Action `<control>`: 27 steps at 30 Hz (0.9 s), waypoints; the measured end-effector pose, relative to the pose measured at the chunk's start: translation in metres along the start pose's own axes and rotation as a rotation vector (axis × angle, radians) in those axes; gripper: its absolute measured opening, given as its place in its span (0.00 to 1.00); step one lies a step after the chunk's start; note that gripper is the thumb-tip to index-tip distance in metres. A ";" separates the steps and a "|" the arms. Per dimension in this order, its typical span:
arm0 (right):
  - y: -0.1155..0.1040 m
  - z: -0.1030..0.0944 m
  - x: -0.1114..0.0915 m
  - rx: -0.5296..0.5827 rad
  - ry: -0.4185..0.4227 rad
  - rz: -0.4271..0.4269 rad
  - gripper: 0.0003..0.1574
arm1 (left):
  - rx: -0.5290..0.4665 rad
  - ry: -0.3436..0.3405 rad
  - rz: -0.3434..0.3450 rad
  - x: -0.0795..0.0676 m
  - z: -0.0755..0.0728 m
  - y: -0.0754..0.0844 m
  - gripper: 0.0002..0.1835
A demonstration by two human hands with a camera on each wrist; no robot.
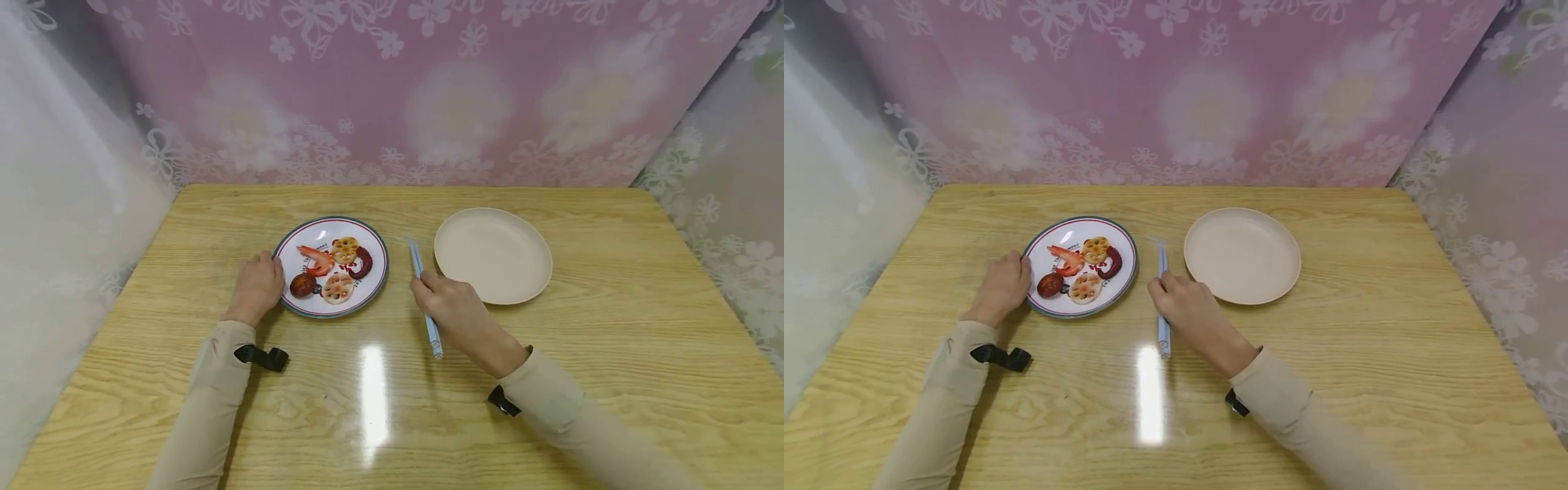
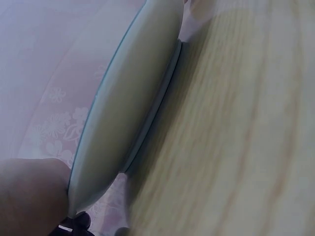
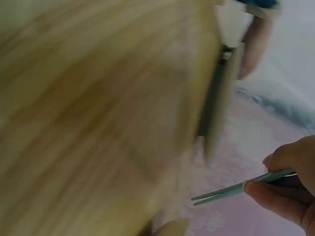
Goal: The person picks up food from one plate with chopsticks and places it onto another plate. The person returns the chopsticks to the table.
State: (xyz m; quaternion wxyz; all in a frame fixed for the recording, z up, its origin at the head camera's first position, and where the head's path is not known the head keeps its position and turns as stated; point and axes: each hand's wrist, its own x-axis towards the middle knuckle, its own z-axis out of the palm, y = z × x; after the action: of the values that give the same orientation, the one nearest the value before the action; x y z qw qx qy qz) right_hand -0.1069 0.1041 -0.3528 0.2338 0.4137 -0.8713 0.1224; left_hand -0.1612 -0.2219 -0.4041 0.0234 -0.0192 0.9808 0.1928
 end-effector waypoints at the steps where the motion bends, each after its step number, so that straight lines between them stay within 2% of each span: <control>1: 0.001 0.004 -0.003 -0.051 -0.048 -0.032 0.09 | 0.002 0.002 -0.001 0.000 0.001 -0.001 0.22; 3: 0.004 0.011 -0.006 -0.139 -0.119 -0.087 0.10 | 0.002 0.007 -0.001 0.001 0.001 -0.001 0.22; 6: 0.008 0.019 -0.007 -0.213 -0.172 -0.144 0.10 | -0.003 0.007 -0.003 0.001 0.002 -0.002 0.22; 17: 0.018 0.036 -0.008 -0.242 -0.370 -0.243 0.09 | -0.016 0.000 -0.034 0.003 0.004 -0.003 0.23; 19: 0.019 0.036 -0.008 -0.226 -0.402 -0.239 0.10 | -0.017 -0.001 -0.037 0.003 0.003 -0.003 0.23; 22: 0.021 0.034 -0.010 -0.169 -0.450 -0.187 0.12 | -0.025 -0.005 -0.046 0.003 0.003 -0.004 0.23; 27: 0.029 0.032 -0.014 -0.066 -0.472 -0.099 0.16 | -0.031 0.000 -0.040 0.003 0.003 -0.005 0.24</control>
State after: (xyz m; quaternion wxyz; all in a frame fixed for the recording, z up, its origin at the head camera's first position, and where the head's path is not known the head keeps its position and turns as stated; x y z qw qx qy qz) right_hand -0.1314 0.1186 -0.3877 0.0427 0.4650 -0.8841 -0.0179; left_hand -0.1638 -0.2252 -0.4086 0.0269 -0.0393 0.9770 0.2077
